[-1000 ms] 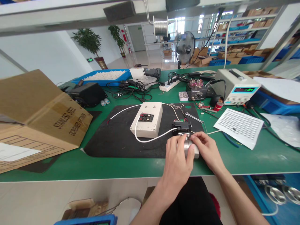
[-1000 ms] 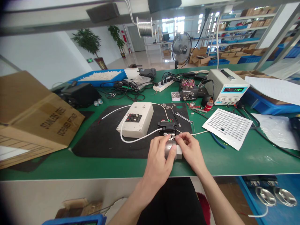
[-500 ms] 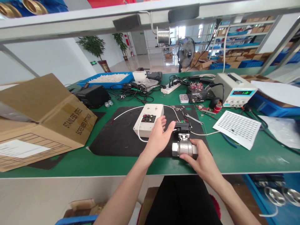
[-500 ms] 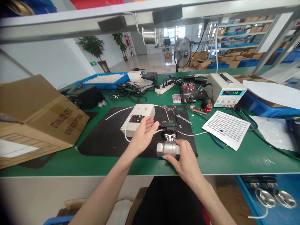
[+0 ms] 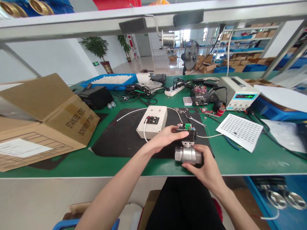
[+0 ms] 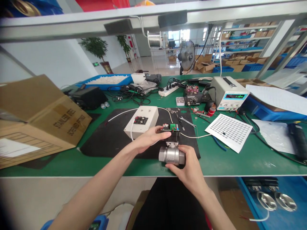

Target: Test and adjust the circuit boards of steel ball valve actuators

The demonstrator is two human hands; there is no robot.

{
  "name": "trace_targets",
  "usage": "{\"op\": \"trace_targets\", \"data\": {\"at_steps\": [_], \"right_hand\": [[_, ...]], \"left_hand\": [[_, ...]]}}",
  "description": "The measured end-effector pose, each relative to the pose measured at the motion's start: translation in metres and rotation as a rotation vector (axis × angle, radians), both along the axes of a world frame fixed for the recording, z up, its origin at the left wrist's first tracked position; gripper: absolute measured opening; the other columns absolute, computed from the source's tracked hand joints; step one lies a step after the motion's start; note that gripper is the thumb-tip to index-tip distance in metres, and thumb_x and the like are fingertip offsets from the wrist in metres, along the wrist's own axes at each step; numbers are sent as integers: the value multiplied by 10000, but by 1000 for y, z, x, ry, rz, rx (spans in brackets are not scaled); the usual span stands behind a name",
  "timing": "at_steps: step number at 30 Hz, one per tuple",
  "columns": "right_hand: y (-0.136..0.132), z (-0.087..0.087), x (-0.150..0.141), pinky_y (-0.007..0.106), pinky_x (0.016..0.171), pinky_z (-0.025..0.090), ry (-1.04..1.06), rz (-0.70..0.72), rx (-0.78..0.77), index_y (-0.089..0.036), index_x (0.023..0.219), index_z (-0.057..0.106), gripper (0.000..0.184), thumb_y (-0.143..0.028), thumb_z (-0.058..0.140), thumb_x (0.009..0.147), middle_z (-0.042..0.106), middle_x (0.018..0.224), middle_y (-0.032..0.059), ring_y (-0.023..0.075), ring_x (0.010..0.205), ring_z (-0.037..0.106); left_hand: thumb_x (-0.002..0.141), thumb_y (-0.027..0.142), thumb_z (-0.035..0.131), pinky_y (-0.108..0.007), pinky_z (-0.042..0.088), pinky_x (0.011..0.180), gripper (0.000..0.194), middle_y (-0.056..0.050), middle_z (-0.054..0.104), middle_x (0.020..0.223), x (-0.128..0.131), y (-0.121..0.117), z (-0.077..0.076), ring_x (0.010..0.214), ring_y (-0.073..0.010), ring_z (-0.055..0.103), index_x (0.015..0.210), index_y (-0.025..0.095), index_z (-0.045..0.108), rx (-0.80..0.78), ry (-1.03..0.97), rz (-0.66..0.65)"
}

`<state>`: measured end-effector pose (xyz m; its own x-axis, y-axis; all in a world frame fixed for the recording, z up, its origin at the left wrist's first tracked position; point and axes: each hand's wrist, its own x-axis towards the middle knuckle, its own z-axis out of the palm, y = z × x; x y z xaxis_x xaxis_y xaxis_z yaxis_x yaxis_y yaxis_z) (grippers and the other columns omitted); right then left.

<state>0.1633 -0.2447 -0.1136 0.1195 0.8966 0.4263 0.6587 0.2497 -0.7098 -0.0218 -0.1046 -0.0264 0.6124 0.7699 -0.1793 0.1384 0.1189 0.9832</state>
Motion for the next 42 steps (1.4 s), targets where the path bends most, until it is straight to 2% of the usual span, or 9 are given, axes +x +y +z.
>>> {"op": "trace_targets", "data": {"at_steps": [5, 10, 19, 22, 25, 28, 33, 39, 42], "right_hand": [[1, 12, 0, 501, 1041, 531, 28, -10, -210, -262, 1420, 445, 798, -487, 851, 771, 628, 1357, 104, 333, 1223, 645], [1, 10, 3, 502, 1006, 540, 33, 18, -216, -256, 1372, 505, 751, -542, 846, 766, 661, 1317, 104, 345, 1187, 667], [-3, 21, 0, 502, 1033, 513, 119, 51, -222, -254, 1362, 516, 666, -478, 821, 815, 646, 1328, 102, 321, 1186, 650], [2, 21, -1, 468, 1001, 531, 341, -34, -181, -240, 1258, 594, 476, -480, 758, 881, 692, 1239, 90, 287, 1119, 675], [9, 21, -5, 433, 943, 542, 498, -172, -92, -221, 1051, 661, 345, -485, 778, 863, 732, 1074, 74, 269, 1017, 696], [13, 24, -13, 415, 923, 527, 464, -223, -41, -218, 951, 686, 293, -465, 799, 843, 738, 1009, 61, 261, 967, 697], [9, 28, -25, 374, 831, 522, 381, -310, -42, -228, 900, 717, 225, -451, 748, 894, 743, 906, 33, 232, 848, 691], [6, 21, -25, 379, 801, 551, 358, -327, -21, -223, 991, 726, 256, -463, 741, 901, 759, 964, 61, 252, 870, 712], [6, 21, -24, 385, 839, 551, 298, -302, 33, -234, 972, 734, 187, -416, 719, 930, 752, 984, 56, 246, 901, 706]], "left_hand": [[797, 534, 843, -408, 451, 1057, 581, -125, 730, 1264, -1, -2, -6, 1199, -297, 649, 1217, 154, 713, -6, -43, 11], [786, 502, 862, -420, 439, 1090, 619, -133, 702, 1322, -3, -4, -8, 1246, -299, 630, 1273, 165, 683, -16, -76, 19], [765, 481, 883, -436, 454, 1091, 635, -130, 705, 1315, -3, -5, -6, 1216, -304, 652, 1277, 170, 674, -28, -91, -4], [752, 474, 895, -442, 462, 1087, 666, -132, 707, 1308, -4, -5, -8, 1223, -312, 651, 1294, 166, 662, -25, -96, -4], [745, 465, 903, -446, 458, 1097, 687, -135, 709, 1303, -5, -5, -10, 1240, -314, 645, 1306, 160, 647, -18, -103, -3], [744, 458, 907, -448, 459, 1097, 685, -136, 711, 1294, -6, -6, -10, 1246, -316, 643, 1300, 157, 642, -10, -108, -4], [754, 452, 901, -428, 465, 1085, 653, -132, 707, 1302, -6, -8, -8, 1242, -304, 641, 1280, 158, 649, -5, -116, -6], [741, 456, 909, -433, 479, 1065, 666, -133, 712, 1279, -7, -7, -11, 1208, -301, 656, 1279, 163, 647, -2, -120, -4], [742, 458, 908, -436, 477, 1065, 668, -132, 715, 1270, -7, -6, -13, 1206, -302, 656, 1280, 164, 644, 1, -116, -2]]}}
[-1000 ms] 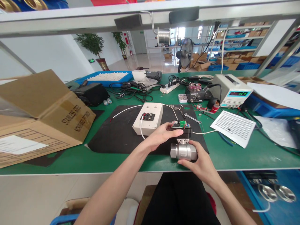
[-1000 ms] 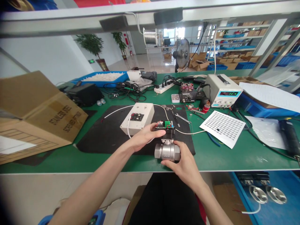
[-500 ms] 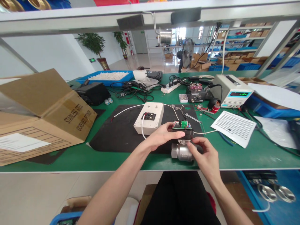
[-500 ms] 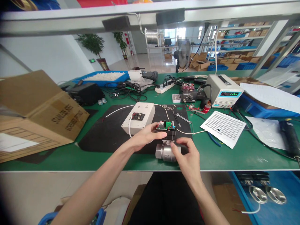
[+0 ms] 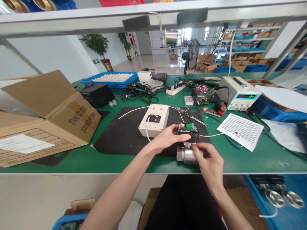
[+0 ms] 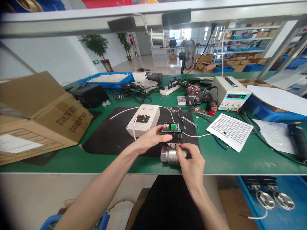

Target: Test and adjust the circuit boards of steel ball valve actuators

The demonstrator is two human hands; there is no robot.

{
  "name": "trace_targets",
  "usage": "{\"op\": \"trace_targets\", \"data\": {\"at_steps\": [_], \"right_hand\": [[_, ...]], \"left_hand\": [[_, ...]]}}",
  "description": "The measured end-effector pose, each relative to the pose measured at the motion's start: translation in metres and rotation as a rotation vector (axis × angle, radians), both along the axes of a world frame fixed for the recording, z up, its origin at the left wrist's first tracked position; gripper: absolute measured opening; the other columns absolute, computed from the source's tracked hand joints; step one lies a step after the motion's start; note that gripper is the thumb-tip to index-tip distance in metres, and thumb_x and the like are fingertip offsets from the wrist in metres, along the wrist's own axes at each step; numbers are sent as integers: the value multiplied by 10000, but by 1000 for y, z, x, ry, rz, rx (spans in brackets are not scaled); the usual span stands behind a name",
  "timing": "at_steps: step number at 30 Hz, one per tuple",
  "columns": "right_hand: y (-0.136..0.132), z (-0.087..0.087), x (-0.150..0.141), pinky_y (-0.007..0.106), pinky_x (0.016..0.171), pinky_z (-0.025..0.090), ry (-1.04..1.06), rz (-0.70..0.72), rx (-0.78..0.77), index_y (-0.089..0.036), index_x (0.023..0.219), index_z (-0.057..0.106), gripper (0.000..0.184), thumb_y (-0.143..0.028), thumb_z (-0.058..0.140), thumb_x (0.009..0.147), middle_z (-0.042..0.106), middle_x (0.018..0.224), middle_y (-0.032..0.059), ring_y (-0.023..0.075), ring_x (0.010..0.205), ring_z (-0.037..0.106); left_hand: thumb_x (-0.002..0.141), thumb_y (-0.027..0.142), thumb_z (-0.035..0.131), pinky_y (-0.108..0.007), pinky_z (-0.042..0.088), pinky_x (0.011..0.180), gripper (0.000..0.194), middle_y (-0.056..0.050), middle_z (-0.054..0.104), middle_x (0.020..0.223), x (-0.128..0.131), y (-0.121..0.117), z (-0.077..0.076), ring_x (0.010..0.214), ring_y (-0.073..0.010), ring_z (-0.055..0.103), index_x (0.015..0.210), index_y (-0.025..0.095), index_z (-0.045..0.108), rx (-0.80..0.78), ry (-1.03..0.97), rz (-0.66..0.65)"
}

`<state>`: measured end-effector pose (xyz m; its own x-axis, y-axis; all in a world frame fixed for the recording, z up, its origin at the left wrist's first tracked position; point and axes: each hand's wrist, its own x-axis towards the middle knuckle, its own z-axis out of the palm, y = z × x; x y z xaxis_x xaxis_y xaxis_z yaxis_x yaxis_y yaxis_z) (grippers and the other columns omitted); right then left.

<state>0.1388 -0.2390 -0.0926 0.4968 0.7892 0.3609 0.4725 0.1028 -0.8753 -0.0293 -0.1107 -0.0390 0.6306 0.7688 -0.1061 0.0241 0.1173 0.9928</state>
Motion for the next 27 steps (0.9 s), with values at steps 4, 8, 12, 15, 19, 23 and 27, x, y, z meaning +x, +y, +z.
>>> {"op": "trace_targets", "data": {"at_steps": [4, 8, 12, 15, 19, 23, 27], "right_hand": [[-1, 2, -1, 400, 876, 540, -159, 24, 90, -244, 980, 725, 105, -335, 672, 972, 740, 1002, 59, 245, 949, 685], [1, 2, -4, 417, 872, 540, -215, 28, 113, -248, 1003, 710, 100, -307, 630, 994, 734, 1018, 70, 254, 964, 676], [2, 0, -5, 422, 873, 540, -193, 25, 114, -249, 997, 705, 118, -321, 611, 1000, 732, 1026, 72, 257, 967, 678], [-1, 0, -1, 432, 900, 538, -164, 59, 80, -249, 1010, 712, 161, -356, 592, 1013, 736, 1047, 78, 264, 991, 682], [2, 5, 14, 486, 999, 528, -3, 89, -38, -243, 1100, 699, 269, -466, 685, 950, 738, 1144, 90, 286, 1074, 693], [25, 18, 31, 520, 1125, 489, 344, 280, -70, -245, 1392, 555, 693, -525, 822, 817, 629, 1439, 142, 309, 1331, 605], [49, 27, 36, 507, 1104, 522, 572, 528, -200, -244, 1427, 567, 742, -502, 850, 792, 603, 1499, 136, 320, 1370, 590]], "left_hand": [[746, 459, 905, -443, 476, 1065, 664, -133, 710, 1276, 0, -1, 1, 1211, -306, 649, 1278, 161, 643, 8, 8, -2], [744, 462, 904, -433, 470, 1067, 663, -133, 704, 1288, 0, -2, 3, 1223, -304, 639, 1276, 160, 650, 21, 9, -2], [736, 468, 908, -437, 476, 1067, 676, -134, 708, 1278, 0, -1, 3, 1227, -311, 641, 1279, 159, 651, 22, 16, -1], [741, 482, 901, -444, 475, 1070, 665, -131, 717, 1259, 0, 0, 2, 1218, -312, 649, 1269, 161, 655, 22, 25, 4], [740, 484, 903, -438, 483, 1066, 673, -134, 705, 1291, 0, -2, 4, 1221, -308, 651, 1278, 172, 647, 28, 25, 5], [727, 480, 915, -441, 497, 1065, 718, -147, 677, 1335, 1, -3, 3, 1230, -304, 648, 1301, 173, 611, 46, 28, 12], [735, 495, 907, -444, 495, 1087, 771, -169, 658, 1361, 1, -1, 5, 1254, -300, 640, 1339, 164, 561, 78, 45, 36]]}}
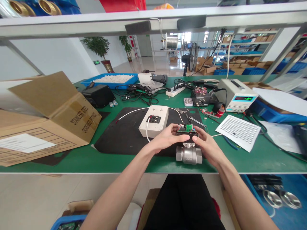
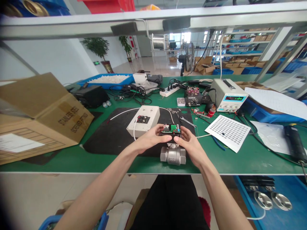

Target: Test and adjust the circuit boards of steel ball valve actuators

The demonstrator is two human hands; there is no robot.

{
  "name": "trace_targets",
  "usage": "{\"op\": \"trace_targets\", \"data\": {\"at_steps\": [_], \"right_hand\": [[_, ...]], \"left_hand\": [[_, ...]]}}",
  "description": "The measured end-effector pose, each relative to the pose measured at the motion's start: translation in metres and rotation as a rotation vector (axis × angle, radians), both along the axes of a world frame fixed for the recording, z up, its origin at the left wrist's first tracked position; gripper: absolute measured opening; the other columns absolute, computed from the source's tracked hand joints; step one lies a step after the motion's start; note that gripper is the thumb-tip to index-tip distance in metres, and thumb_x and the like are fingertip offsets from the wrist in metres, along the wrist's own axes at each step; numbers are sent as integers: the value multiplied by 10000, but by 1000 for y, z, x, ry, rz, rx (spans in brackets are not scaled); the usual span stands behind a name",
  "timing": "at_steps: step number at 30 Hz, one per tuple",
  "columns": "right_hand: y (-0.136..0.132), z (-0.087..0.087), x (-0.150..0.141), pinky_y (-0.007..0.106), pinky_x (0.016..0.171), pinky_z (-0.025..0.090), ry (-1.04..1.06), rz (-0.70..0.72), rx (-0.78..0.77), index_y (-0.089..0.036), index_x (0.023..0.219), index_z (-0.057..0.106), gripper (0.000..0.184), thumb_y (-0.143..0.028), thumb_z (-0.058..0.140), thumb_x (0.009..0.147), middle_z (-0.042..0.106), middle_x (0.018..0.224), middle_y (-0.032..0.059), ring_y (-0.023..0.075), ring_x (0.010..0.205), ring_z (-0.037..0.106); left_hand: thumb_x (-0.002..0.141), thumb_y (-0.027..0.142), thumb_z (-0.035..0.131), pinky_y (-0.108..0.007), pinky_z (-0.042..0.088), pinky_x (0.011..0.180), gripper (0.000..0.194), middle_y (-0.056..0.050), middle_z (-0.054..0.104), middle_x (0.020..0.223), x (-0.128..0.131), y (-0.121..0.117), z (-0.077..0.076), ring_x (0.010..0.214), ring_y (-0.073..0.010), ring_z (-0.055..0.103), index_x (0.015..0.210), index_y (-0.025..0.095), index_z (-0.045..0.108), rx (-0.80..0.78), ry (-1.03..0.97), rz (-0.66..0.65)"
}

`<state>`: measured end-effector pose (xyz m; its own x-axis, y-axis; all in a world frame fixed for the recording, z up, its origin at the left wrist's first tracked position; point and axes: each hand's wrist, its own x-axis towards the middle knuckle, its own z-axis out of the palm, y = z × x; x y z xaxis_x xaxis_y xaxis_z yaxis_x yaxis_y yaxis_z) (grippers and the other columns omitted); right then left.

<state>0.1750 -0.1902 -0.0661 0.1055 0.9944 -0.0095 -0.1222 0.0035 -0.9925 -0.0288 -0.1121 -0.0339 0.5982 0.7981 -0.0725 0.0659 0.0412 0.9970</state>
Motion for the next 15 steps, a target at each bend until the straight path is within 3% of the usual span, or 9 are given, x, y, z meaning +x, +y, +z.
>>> {"op": "trace_targets", "data": {"at_steps": [3, 5, 6, 8, 9, 11, 15], "right_hand": [[7, -3, -5, 510, 1006, 585, 86, 3, -30, -228, 1405, 595, 741, -483, 872, 766, 695, 1379, 137, 348, 1246, 679], [7, -7, -10, 503, 983, 596, 130, -60, -30, -225, 1396, 604, 741, -474, 882, 755, 720, 1339, 133, 353, 1214, 696], [7, -9, -13, 501, 988, 593, 151, -88, -27, -223, 1395, 606, 741, -471, 883, 755, 719, 1341, 133, 356, 1220, 692], [7, -13, -17, 503, 1012, 581, 180, -119, -29, -221, 1404, 604, 750, -466, 887, 753, 704, 1369, 133, 363, 1259, 670], [7, -14, -18, 502, 1024, 576, 187, -131, -32, -221, 1406, 604, 756, -464, 890, 750, 695, 1384, 132, 366, 1281, 655], [7, -16, -20, 496, 1051, 562, 190, -154, -33, -225, 1407, 606, 756, -463, 892, 749, 682, 1408, 125, 370, 1331, 620], [4, -17, -22, 490, 1100, 532, 197, -191, -1, -237, 1393, 616, 730, -460, 891, 754, 687, 1403, 107, 366, 1366, 593]], "left_hand": [[737, 513, 901, -469, 476, 1118, 885, -193, 606, 1427, -6, -9, 5, 1315, -314, 600, 1432, 169, 476, 33, 20, 39], [719, 497, 918, -483, 431, 1164, 960, -177, 547, 1493, -11, -28, 7, 1374, -316, 544, 1485, 204, 418, 145, 72, 177], [711, 493, 923, -477, 423, 1169, 945, -155, 547, 1489, -12, -41, 6, 1373, -310, 537, 1474, 224, 434, 281, 132, 320], [842, 445, 828, -436, 472, 1107, 593, -95, 636, 1334, -13, -73, -2, 1244, -263, 612, 1327, 245, 552, 527, 223, 631], [919, 392, 750, -402, 508, 1042, 378, -75, 669, 1220, -11, -88, -8, 1150, -236, 646, 1225, 239, 591, 589, 245, 716], [969, 328, 676, -364, 543, 949, 190, -55, 687, 1107, -3, -112, -22, 1051, -218, 665, 1129, 236, 631, 653, 292, 647], [1013, 277, 602, -409, 505, 1048, 271, -77, 666, 1248, 19, -120, -44, 1192, -247, 621, 1282, 252, 631, 722, 376, 614]]}}
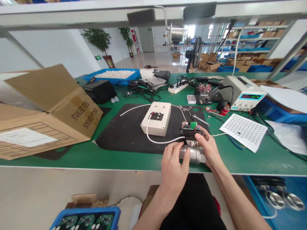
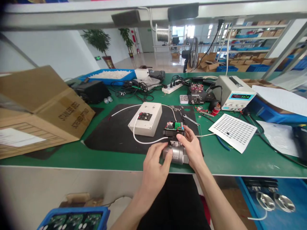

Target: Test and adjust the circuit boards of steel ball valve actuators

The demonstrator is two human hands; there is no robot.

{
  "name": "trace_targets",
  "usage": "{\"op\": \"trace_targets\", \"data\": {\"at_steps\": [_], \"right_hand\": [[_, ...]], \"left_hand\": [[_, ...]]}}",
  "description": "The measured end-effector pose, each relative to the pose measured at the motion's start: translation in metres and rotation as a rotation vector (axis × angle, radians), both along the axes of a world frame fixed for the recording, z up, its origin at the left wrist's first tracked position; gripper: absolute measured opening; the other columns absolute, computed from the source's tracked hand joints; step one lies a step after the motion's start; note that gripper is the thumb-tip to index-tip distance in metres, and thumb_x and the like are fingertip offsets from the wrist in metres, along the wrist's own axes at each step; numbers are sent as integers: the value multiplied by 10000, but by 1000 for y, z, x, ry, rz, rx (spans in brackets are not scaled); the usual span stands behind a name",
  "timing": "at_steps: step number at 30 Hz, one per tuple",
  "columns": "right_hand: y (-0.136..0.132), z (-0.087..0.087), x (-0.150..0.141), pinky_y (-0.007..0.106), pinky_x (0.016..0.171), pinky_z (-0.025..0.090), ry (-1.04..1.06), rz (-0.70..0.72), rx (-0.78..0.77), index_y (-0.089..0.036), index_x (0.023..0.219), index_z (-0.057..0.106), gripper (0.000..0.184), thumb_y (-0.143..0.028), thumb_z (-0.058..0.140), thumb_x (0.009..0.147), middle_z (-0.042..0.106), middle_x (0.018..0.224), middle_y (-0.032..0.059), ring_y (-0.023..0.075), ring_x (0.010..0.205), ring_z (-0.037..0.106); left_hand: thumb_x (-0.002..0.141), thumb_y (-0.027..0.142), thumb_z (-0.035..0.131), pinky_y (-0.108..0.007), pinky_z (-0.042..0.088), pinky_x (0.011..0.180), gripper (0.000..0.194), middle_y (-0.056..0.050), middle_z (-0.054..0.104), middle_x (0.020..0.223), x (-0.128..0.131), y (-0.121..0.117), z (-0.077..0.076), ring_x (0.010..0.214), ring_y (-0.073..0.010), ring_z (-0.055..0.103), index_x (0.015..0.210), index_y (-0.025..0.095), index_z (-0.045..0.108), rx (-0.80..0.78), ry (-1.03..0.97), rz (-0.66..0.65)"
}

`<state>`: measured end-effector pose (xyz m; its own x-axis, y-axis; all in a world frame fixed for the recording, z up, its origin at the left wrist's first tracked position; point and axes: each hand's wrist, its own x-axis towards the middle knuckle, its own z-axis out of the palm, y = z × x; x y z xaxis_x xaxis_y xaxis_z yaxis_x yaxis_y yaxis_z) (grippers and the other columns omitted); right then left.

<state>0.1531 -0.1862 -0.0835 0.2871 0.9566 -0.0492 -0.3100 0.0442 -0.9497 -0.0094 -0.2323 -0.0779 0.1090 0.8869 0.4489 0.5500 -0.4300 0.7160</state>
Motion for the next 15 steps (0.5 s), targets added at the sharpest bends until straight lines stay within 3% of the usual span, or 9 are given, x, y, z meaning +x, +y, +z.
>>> {"op": "trace_targets", "data": {"at_steps": [5, 11, 15], "right_hand": [[-5, 2, -2, 524, 1101, 530, -4, -15, 6, -221, 1414, 593, 796, -472, 904, 726, 692, 1390, 126, 385, 1356, 597], [-5, 0, -2, 521, 1111, 524, -15, -15, 41, -221, 1414, 591, 790, -459, 902, 728, 649, 1453, 129, 386, 1392, 565], [-6, -2, -1, 520, 1099, 533, -27, -10, 44, -222, 1411, 588, 778, -460, 895, 737, 653, 1448, 131, 384, 1389, 569]], "left_hand": [[1027, 266, 566, -415, 520, 992, 191, -64, 714, 1164, 17, 18, -1, 1114, -261, 653, 1151, 257, 712, -26, 30, 52], [974, 266, 666, -368, 516, 982, 104, -28, 747, 1055, 19, 20, 1, 1056, -223, 678, 993, 253, 767, -128, -221, 55], [964, 283, 690, -333, 529, 950, 92, -18, 754, 1047, 17, 20, 2, 1020, -197, 696, 984, 248, 772, -167, -260, 47]]}}
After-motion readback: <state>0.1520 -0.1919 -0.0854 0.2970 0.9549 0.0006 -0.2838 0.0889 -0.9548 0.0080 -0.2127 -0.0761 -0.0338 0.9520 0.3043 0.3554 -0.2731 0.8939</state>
